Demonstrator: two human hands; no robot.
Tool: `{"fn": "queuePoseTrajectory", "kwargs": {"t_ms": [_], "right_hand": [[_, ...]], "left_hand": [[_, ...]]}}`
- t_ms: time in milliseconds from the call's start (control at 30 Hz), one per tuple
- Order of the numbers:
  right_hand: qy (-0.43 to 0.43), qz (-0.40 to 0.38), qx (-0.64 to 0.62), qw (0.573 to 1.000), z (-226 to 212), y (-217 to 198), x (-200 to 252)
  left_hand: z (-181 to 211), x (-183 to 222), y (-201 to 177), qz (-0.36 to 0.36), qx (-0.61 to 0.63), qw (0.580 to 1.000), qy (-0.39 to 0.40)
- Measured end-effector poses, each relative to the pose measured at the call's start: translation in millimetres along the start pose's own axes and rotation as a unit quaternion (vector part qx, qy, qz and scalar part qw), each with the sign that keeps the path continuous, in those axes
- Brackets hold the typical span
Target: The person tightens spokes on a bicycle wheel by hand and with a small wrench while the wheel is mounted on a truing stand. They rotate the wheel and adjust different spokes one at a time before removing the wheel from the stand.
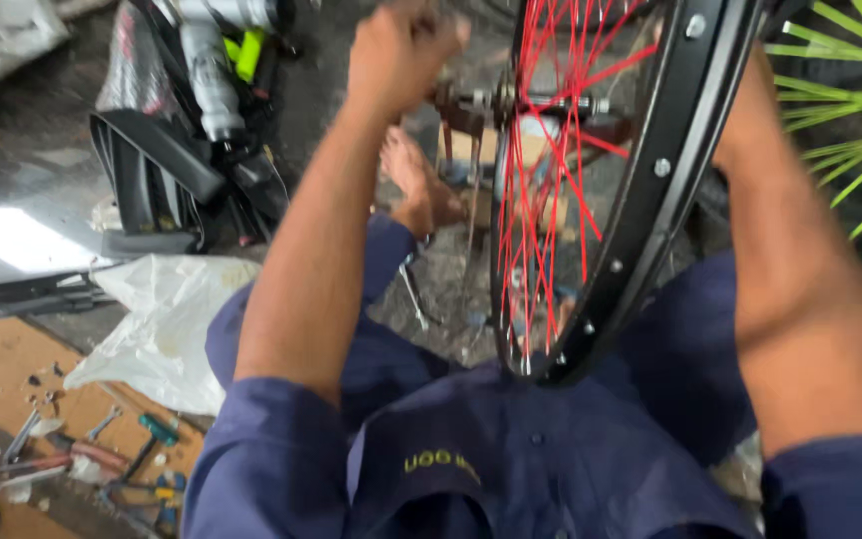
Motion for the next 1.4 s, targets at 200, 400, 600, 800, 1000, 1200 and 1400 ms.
{"fn": "queuePoseTrajectory", "kwargs": {"t_ms": [200,400,600,800,1000,1200,1400], "right_hand": [[-0.276,0.147,0.115,0.943,13.1,15.1,13.4],[-0.187,0.135,-0.025,0.973,31.7,21.3,28.7],[-0.164,0.072,0.021,0.984,12.9,17.2,21.8],[0.030,0.001,-0.121,0.992,19.1,13.0,4.1],[-0.185,0.117,0.096,0.971,25.6,6.8,-2.5],[-0.455,0.076,0.283,0.841,-21.1,26.1,56.0],[-0.329,0.076,0.327,0.883,-24.2,24.1,53.7]], "left_hand": [[1.1,16.6,9.8,-0.010,-0.077,0.990,-0.118],[39.0,46.3,-5.6,0.209,-0.026,0.967,0.146],[2.9,8.5,-2.6,-0.003,0.011,0.999,-0.040],[4.2,14.2,2.3,0.018,0.000,0.996,-0.086],[27.2,16.8,-11.8,0.143,0.027,0.988,-0.055],[74.9,35.2,-9.6,-0.051,-0.172,0.944,0.277],[57.4,37.6,-4.2,-0.156,-0.211,0.927,0.269]]}}
Point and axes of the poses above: each hand's wrist, its own x-axis away from the middle knuckle, its own y-axis out of the palm, z = x × y, the point moved 3 cm from there along -x, towards the middle knuckle, and after that the axes turned 14 degrees about y, right-handed, at the moved point
